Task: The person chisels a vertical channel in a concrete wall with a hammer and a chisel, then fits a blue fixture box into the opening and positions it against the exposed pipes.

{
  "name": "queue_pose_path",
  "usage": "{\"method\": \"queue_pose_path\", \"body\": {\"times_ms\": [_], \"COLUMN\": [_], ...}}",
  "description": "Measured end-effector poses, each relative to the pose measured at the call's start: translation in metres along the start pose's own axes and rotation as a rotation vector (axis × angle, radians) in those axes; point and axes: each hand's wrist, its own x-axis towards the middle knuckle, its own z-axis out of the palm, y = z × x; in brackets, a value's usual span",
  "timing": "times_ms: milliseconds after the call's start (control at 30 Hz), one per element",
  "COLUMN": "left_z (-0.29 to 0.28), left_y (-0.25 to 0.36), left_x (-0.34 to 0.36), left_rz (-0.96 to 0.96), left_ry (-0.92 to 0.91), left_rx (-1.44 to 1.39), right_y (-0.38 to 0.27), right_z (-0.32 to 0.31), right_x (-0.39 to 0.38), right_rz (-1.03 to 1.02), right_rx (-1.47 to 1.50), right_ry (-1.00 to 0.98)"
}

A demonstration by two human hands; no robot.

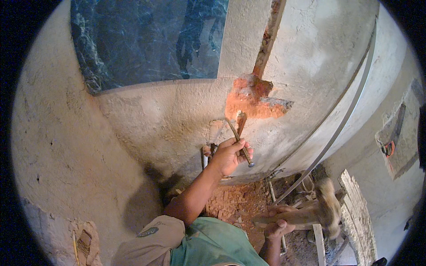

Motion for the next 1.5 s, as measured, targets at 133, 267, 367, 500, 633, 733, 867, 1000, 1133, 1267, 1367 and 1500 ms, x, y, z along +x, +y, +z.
{"method": "queue_pose_path", "body": {"times_ms": [133,267,367,500,633,733,867,1000,1133,1267,1367,1500], "left_z": [0.0,0.006,0.014,-0.004,0.002,0.021,0.036,0.034,0.033,0.041,0.05,0.042], "left_y": [0.001,0.006,0.004,0.011,0.018,0.014,0.016,0.021,0.023,0.026,0.027,0.026], "left_x": [0.001,0.002,0.008,0.034,0.047,0.038,0.028,0.037,0.049,0.055,0.058,0.067], "left_rz": [0.023,0.023,0.05,0.141,0.115,0.059,0.046,0.032,0.08,0.108,0.1,0.161], "left_ry": [-0.022,0.004,0.041,0.12,0.089,0.115,0.051,0.07,0.063,0.089,0.111,0.039], "left_rx": [-0.016,-0.035,-0.078,-0.153,-0.193,-0.239,-0.268,-0.296,-0.383,-0.436,-0.469,-0.504], "right_y": [-0.027,-0.025,-0.013,0.006,0.025,0.007,-0.023,-0.04,-0.056,-0.082,-0.02,-0.006], "right_z": [0.013,0.011,0.012,0.048,0.027,0.021,0.021,0.021,0.023,0.034,0.004,0.041], "right_x": [0.016,0.012,0.008,-0.003,0.014,0.05,0.085,0.091,0.099,0.121,0.118,0.097], "right_rz": [-0.092,-0.089,-0.059,0.264,0.337,0.14,0.092,0.123,0.102,0.072,0.091,0.409], "right_rx": [0.142,0.251,0.079,-0.216,-0.212,-0.182,-0.071,-0.099,-0.106,0.027,-0.655,-0.288], "right_ry": [0.047,0.073,-0.177,-0.324,-0.31,-0.176,-0.126,-0.139,-0.109,-0.039,-0.145,-0.44]}}
